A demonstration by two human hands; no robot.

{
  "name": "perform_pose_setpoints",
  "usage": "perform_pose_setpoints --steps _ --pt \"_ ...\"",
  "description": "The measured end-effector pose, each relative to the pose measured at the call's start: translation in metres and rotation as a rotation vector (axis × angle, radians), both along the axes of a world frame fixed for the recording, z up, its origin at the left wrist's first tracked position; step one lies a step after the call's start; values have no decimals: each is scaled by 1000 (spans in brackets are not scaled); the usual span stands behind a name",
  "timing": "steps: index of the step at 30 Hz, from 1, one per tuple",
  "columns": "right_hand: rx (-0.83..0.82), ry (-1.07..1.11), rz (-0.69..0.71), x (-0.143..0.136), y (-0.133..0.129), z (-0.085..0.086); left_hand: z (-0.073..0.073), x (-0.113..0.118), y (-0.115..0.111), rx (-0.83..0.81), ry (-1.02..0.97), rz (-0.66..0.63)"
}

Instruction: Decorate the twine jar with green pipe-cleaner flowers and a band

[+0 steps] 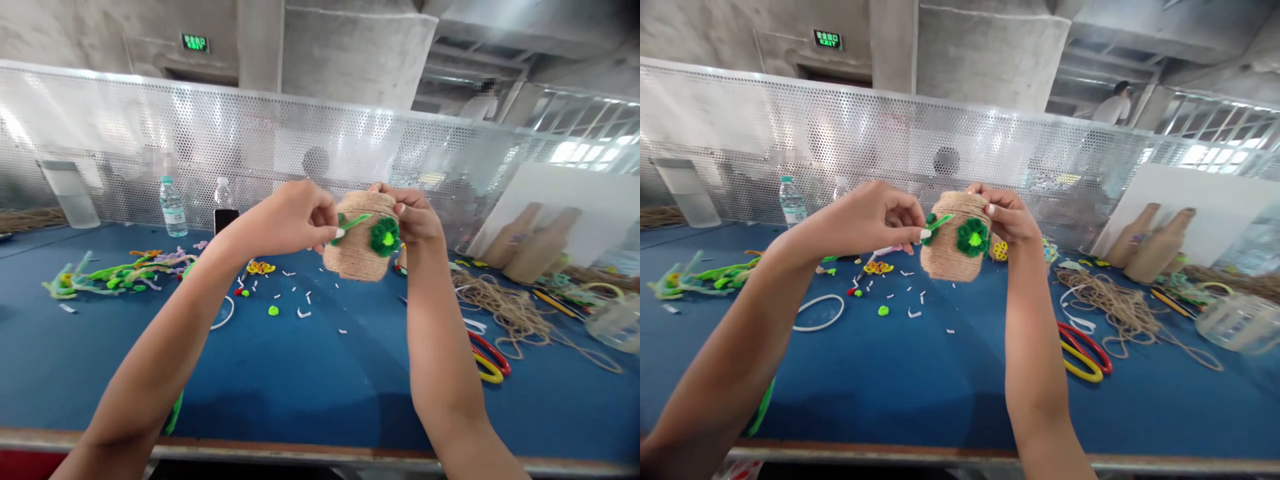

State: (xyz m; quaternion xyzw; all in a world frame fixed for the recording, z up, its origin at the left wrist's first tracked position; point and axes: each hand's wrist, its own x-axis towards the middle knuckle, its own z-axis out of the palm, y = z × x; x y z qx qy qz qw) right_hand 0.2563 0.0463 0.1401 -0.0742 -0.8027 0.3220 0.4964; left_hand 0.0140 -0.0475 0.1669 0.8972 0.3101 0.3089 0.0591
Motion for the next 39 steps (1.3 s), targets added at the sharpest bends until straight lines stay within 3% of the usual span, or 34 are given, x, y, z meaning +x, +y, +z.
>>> perform_pose_setpoints --steps 10,17,21,23,29,33,39 --pt "32 2 4 0 -5 1 -6 11 -11 -22 3 -31" --pt "54 -206 -214 -1 -16 12 -3 4 -10 -9 -1 66" --pt "176 -573 -438 -16 -4 9 -5 -7 17 1 111 98" --pt "151 -721 -431 -26 11 -3 -12 -11 39 -95 201 83" --pt "91 -780 -401 -51 48 -43 -50 -10 100 -244 403 118" --pt "51 -854 -332 -61 51 -51 -63 -5 112 -239 417 146" --pt "-6 -932 -294 -62 42 -43 -61 -4 109 -254 463 182"
